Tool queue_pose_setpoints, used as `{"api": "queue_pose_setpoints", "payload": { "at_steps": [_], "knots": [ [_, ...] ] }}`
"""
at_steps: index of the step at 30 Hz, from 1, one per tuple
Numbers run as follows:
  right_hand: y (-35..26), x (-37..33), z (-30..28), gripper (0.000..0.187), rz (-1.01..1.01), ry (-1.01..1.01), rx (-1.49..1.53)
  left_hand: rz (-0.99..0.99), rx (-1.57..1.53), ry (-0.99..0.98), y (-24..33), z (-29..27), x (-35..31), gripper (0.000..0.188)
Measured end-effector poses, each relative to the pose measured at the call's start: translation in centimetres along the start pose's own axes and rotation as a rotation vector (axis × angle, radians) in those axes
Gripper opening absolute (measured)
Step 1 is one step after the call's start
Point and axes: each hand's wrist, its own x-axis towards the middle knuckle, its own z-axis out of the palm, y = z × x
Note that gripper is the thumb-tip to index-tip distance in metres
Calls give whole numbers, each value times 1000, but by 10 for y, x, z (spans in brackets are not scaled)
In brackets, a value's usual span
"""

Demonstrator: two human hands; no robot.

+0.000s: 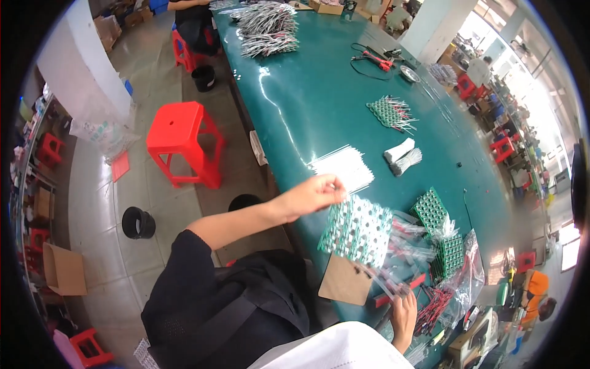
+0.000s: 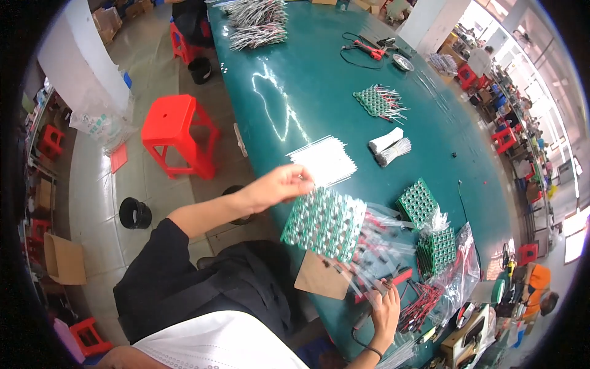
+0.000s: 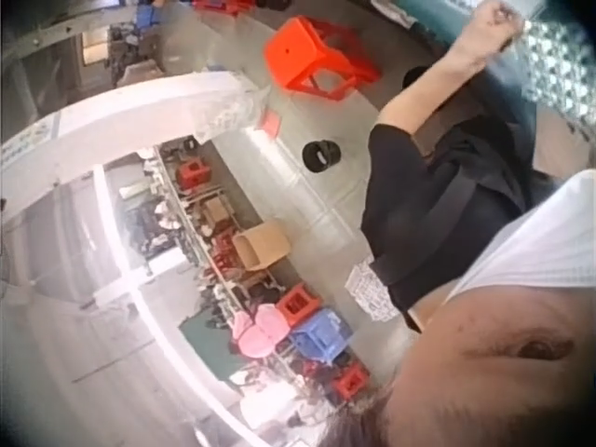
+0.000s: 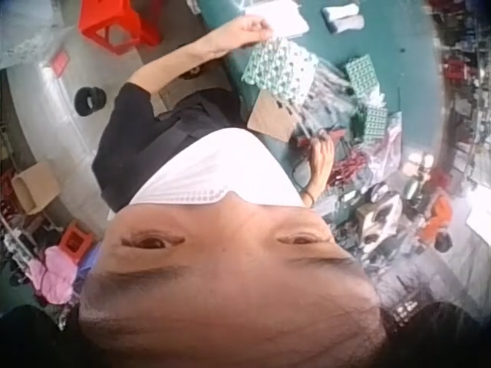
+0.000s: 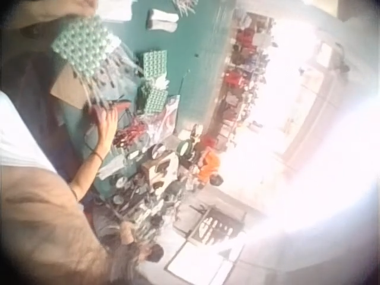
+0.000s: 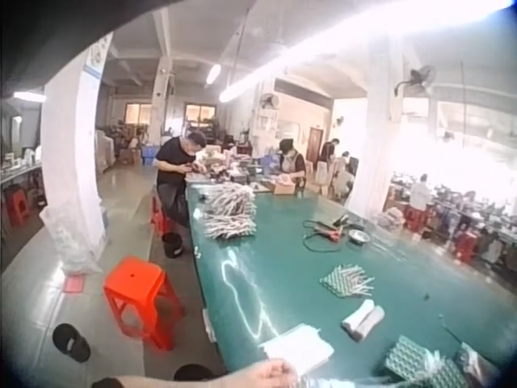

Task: Soldering and connecting electrical wires to a multi-unit PCB panel at a factory workbench.

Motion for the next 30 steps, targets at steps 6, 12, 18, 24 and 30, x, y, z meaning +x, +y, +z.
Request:
{"api": "queue_pose_setpoints", "payload": {
  "at_steps": [6, 12, 18, 24, 30],
  "knots": [
    [-24, -12, -19, 14, 149, 102, 97, 67, -60, 0, 16, -10, 9, 16],
    [-89, -13, -25, 31, 690, 626, 1255, -99, 34, -59, -22, 32, 28, 19],
    [-97, 71, 16, 25, 16, 548, -19, 60, 8, -170, -40, 68, 38, 20],
    [-89, 70, 20, 22, 29, 725, 2, 11, -72, -308, -52, 81, 35, 24],
    [-79, 55, 13, 19, 449, 1213, 106, 693, 489, -44, -53, 85, 28, 11]
  ]
}}
